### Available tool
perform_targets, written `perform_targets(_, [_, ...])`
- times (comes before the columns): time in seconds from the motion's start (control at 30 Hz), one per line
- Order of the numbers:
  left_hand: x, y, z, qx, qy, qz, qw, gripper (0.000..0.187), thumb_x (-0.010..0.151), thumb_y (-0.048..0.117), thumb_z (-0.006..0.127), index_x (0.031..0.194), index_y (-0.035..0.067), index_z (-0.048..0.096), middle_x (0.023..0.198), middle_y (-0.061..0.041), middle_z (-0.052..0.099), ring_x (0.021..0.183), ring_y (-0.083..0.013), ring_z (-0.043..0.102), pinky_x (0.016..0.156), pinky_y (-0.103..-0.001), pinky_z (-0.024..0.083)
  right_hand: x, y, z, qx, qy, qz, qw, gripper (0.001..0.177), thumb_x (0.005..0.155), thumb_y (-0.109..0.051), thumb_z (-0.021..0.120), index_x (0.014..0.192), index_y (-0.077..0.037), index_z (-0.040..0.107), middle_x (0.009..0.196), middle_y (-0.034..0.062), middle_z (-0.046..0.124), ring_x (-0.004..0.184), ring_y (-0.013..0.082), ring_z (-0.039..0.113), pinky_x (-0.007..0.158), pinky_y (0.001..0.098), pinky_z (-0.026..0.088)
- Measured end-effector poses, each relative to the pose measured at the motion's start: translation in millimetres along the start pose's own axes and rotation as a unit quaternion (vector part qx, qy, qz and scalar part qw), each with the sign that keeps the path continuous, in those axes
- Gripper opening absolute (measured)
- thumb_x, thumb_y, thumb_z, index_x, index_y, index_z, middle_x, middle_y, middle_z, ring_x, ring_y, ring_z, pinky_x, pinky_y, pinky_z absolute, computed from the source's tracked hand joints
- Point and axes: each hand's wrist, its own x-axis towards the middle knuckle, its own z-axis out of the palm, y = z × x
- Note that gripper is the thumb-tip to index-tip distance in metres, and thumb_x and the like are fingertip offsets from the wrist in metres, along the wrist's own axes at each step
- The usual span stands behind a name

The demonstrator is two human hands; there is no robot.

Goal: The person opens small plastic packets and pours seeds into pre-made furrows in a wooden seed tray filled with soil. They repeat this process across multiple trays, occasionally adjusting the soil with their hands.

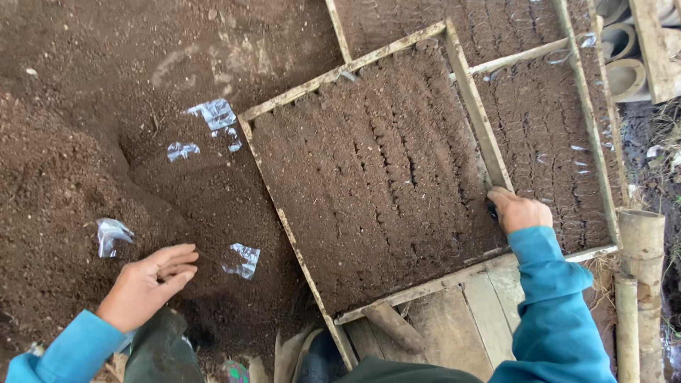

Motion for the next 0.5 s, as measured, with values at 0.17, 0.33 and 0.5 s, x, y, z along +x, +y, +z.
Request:
perform_targets(0.17, [-1.7, 19.0, 0.5, 0.033, 0.021, 0.027, 0.999, 0.046, 0.082, 0.006, 0.067, 0.127, 0.012, 0.061, 0.122, -0.006, 0.072, 0.107, -0.0190, 0.074, 0.103, -0.034, 0.059, 23.5, -28.5, -40.6, 0.048, -0.344, 0.216, 0.912, 0.033, 0.096, -0.026, 0.044, 0.118, -0.041, 0.065, 0.103, 0.0135, 0.073, 0.089, 0.0379, 0.072, 0.073, 0.0471, 0.060])
perform_targets(0.33, [-13.3, -3.5, -17.5, 0.039, 0.038, 0.100, 0.993, 0.040, 0.084, 0.008, 0.066, 0.124, 0.010, 0.063, 0.121, -0.005, 0.072, 0.105, -0.0171, 0.074, 0.099, -0.032, 0.060, 23.0, -42.6, -78.4, 0.109, -0.394, 0.230, 0.883, 0.037, 0.099, -0.023, 0.035, 0.131, -0.025, 0.054, 0.125, 0.0100, 0.066, 0.107, 0.0411, 0.068, 0.086, 0.0547, 0.055])
perform_targets(0.5, [-27.4, 5.1, -23.7, 0.072, 0.042, 0.164, 0.983, 0.042, 0.088, 0.019, 0.064, 0.128, 0.010, 0.059, 0.127, -0.009, 0.064, 0.113, -0.0282, 0.065, 0.105, -0.042, 0.057, 22.8, -163.1, -108.7, 0.021, -0.141, 0.155, 0.978, 0.039, 0.098, -0.028, 0.039, 0.135, -0.026, 0.053, 0.111, 0.0070, 0.072, 0.065, 0.0447, 0.073, 0.054, 0.0553, 0.054])
